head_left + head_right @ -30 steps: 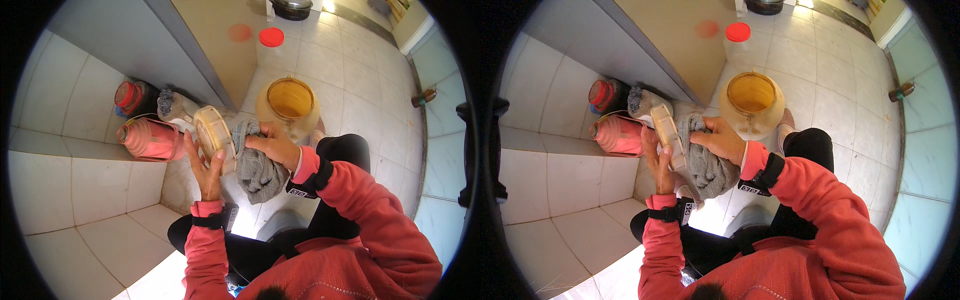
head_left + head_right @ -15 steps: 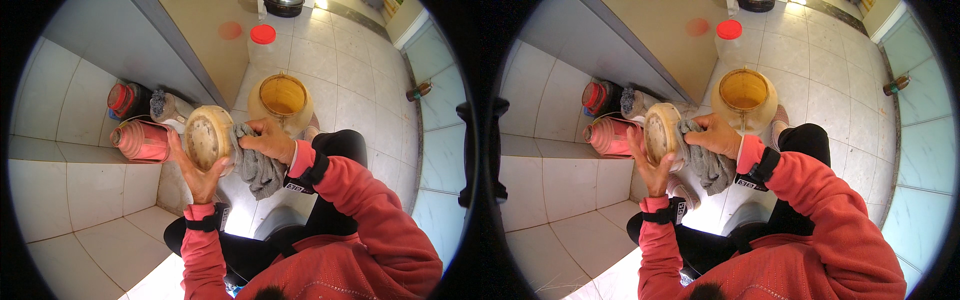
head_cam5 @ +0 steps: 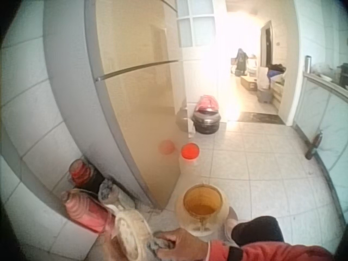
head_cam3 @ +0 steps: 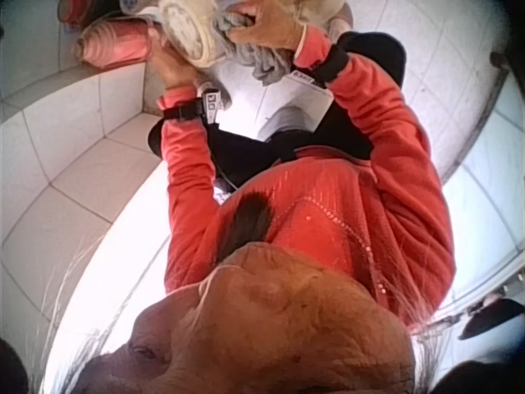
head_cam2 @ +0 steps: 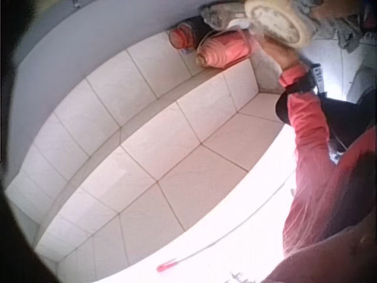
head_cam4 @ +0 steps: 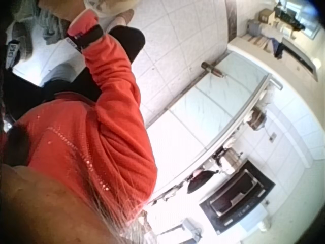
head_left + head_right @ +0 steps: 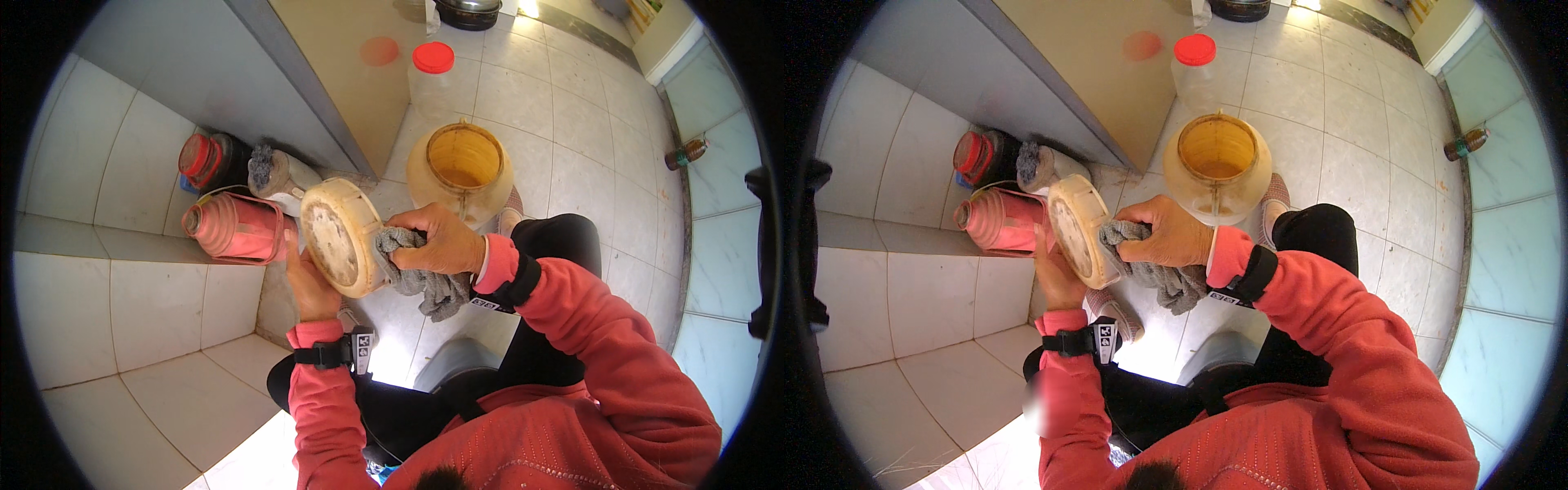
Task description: The person sits on the floor and cleans a large beige plastic container and its lid using a grey cloth. They wipe the inside and outside of the container and the lid, then place the lid back on the container.
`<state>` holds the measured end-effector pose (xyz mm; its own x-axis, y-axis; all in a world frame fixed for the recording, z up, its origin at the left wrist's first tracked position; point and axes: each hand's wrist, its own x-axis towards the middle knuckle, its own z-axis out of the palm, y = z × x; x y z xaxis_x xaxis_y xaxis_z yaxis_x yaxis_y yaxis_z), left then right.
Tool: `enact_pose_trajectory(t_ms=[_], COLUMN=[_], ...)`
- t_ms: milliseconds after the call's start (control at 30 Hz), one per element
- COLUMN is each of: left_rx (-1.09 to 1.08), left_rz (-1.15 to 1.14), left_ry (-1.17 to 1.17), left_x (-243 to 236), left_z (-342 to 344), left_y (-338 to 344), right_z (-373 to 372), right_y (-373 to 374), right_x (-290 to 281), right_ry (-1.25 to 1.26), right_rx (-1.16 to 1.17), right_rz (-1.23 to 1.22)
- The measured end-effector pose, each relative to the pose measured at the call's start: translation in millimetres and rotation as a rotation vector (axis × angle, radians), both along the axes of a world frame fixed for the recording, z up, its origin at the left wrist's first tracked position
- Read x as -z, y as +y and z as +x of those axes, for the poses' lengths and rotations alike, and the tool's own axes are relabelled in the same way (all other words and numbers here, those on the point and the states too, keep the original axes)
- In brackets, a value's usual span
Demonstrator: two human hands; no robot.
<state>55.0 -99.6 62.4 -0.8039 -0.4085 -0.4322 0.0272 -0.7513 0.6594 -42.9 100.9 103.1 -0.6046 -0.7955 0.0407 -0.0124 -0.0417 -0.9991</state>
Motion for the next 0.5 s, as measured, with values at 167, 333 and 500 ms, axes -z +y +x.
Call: enact_pose_trajectory(t_ms=[167,333,500], left_rx=[-0.142,-0.211,-0.232], left_rz=[-0.365,-0.436,-0.467], left_ry=[-0.061,0.020,-0.005], left_x=[-14,-13,-10], left_z=[0,2,0], left_y=[1,3,7], right_z=[-16,-25,-27], right_y=[7,11,11], right_x=[5,3,-1], right_ry=[0.344,0.093,0.235], right_rx=[-0.078,0.070,0.115], right_rz=[0.150,-0.015,-0.024])
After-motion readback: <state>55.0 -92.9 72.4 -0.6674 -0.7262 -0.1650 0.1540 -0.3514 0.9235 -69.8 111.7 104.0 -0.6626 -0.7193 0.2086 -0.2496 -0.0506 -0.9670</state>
